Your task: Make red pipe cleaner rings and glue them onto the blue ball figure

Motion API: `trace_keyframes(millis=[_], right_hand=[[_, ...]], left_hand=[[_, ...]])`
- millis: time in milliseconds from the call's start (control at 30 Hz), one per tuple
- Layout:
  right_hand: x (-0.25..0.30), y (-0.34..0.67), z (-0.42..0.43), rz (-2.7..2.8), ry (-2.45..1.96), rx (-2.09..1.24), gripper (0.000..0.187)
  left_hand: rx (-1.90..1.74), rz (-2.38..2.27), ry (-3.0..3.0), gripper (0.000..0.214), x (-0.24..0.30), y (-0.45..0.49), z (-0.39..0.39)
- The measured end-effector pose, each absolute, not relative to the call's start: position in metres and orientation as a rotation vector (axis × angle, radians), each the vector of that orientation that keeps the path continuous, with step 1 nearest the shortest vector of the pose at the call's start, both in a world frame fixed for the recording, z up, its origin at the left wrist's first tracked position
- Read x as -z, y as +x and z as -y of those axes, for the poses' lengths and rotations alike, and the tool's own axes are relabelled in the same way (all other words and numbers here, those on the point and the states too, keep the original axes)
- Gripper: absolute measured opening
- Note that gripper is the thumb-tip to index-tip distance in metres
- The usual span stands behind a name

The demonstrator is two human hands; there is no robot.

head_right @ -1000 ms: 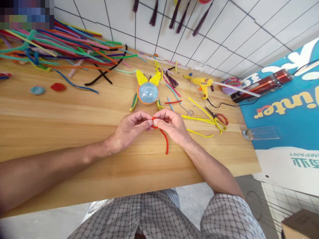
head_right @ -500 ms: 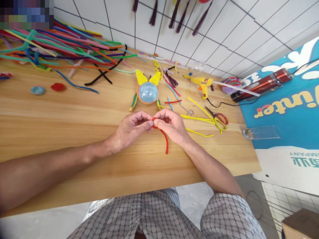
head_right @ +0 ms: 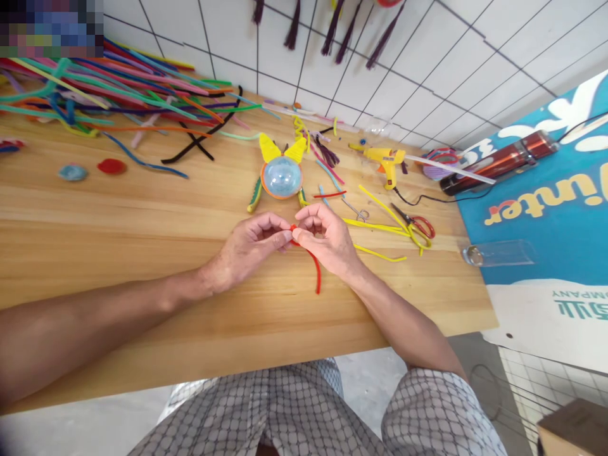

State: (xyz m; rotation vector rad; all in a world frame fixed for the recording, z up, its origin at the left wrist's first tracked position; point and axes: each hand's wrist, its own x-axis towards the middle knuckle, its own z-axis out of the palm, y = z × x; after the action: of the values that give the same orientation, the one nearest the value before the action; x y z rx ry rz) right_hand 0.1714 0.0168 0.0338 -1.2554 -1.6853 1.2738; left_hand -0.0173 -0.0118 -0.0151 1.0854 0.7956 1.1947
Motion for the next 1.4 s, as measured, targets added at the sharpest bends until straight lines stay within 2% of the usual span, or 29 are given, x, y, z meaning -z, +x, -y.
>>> trace_keyframes(millis=[367,1000,1400], right_hand=[[-0.0311,0.1735,-0.0132,1.858,-1.191,-1.014,0.016],[-0.0324,0.1726,-0.0121,1.883,-1.168,-0.967,0.007],[-0.0292,0.1731,-0.0135,1.886,-1.135,-0.943,0.008]], left_hand=[[-1.185,-0.791,1.095,0.026,0.0128,-0.0177,0.0113],[-1.193,-0.776,1.092,0.024,0.0122,-0.0176,0.0113],[-1.190,-0.760,1.118,0.028,0.0165,-0.0175,0.0105]])
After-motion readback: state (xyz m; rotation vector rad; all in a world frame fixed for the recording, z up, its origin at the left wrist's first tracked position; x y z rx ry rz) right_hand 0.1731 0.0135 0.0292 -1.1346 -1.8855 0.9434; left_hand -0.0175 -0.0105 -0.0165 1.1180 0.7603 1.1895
